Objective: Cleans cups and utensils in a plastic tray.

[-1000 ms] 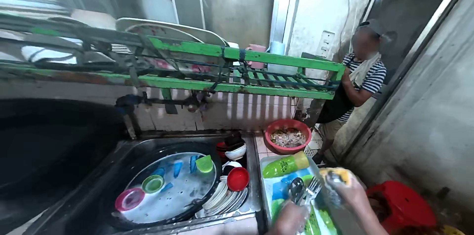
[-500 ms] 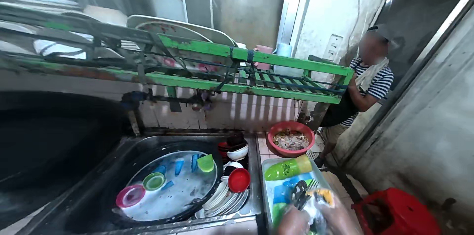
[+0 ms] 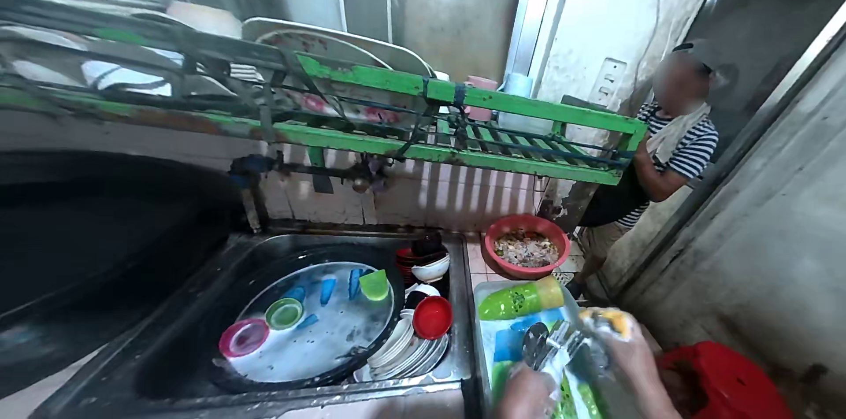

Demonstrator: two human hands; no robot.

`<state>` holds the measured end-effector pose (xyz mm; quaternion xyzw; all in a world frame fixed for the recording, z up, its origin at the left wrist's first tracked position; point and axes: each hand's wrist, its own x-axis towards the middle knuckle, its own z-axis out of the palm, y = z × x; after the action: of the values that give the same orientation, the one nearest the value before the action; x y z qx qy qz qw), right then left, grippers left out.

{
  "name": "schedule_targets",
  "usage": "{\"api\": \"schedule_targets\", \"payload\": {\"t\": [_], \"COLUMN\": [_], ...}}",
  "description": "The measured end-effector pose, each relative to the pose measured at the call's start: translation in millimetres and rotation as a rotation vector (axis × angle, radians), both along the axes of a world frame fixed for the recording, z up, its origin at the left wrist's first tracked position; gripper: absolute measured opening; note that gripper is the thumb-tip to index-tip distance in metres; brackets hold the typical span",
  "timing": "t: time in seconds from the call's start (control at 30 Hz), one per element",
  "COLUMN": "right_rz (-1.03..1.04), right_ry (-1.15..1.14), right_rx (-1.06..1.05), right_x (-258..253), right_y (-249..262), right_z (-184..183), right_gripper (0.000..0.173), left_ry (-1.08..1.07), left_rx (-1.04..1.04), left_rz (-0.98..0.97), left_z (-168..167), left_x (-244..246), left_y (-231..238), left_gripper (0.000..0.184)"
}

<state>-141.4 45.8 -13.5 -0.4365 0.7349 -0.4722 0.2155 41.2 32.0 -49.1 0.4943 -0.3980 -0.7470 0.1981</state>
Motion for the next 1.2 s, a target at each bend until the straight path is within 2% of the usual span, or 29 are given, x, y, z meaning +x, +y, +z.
{"api": "schedule_targets", "payload": {"t": [0.07, 0.13, 0.17, 0.23, 0.3, 0.37, 0.43, 0.5, 0.57, 0.67, 0.73, 0.8, 0.9, 1.03, 1.13, 1.2], "right_rz": [0.051, 0.134, 0.153, 0.107, 0.058, 0.005, -0.094, -0.122, -0.032, 0.018, -0.100, -0.208, -0.167, -0.091, -0.043, 0.060], "right_ry": [-0.312, -0.458, -0.447, -0.285, -0.039, 0.105, 0.018, -0.267, -0.403, -0.184, -0.038, -0.104, -0.358, -0.358, -0.358, -0.304], "right_rx": [-0.093, -0.006, 0.042, 0.131, 0.182, 0.099, -0.075, -0.190, -0.128, 0.105, 0.053, -0.110, -0.270, -0.057, -0.018, 0.208], "right_x": [-2.4, 13.1, 24.5, 38.9, 33.0, 21.9, 14.0, 9.1, 16.5, 28.0, 19.7, -4.1, 0.9, 59.1, 37.0, 16.4], "right_y": [12.6, 31.6, 35.4, 30.2, 19.4, 11.4, 7.4, 9.1, 18.5, 23.1, 17.6, 9.4, 8.0, 22.8, 21.9, 25.5], "right_z": [1.0, 0.4, -2.2, -8.8, -10.4, -11.4, -13.7, -19.1, -23.0, -17.5, -7.7, -5.5, -16.9, -28.5, -18.0, 0.9], "right_gripper": [0.049, 0.057, 0.050, 0.040, 0.041, 0.043, 0.041, 0.040, 0.044, 0.049, 0.041, 0.038, 0.032, 0.041, 0.035, 0.034], "left_ry": [0.044, 0.066, 0.055, 0.017, -0.025, -0.042, -0.026, 0.019, 0.038, 0.039, 0.069, 0.040, 0.012, 0.006, 0.255, 0.321], "left_rx": [0.034, 0.040, 0.030, -0.002, -0.024, -0.024, -0.005, 0.011, 0.020, 0.010, 0.002, -0.001, 0.003, -0.011, -0.055, -0.126], "left_rz": [0.048, 0.046, 0.032, -0.004, -0.025, -0.016, 0.020, 0.048, 0.014, -0.070, -0.081, -0.080, -0.017, 0.001, 0.107, 0.143], "left_z": [2.3, 4.7, 5.1, 3.5, 0.7, -0.1, -0.7, -0.7, 2.1, 1.7, -1.5, -1.4, 0.5, 3.9, -1.9, -4.9], "left_x": [3.0, 3.3, 2.1, 0.2, -1.4, -2.9, -2.4, -0.3, 1.3, 0.4, 1.2, 0.2, -4.0, -0.6, 5.9, 7.6], "left_y": [-1.6, -1.8, -0.5, 0.6, 0.5, -1.0, -1.3, -0.3, 2.2, 4.2, 4.8, 3.6, 1.2, 0.6, 1.1, -3.6], "left_gripper": [0.004, 0.006, 0.007, 0.012, 0.014, 0.019, 0.021, 0.017, 0.013, 0.014, 0.015, 0.011, 0.008, 0.013, 0.025, 0.025]}}
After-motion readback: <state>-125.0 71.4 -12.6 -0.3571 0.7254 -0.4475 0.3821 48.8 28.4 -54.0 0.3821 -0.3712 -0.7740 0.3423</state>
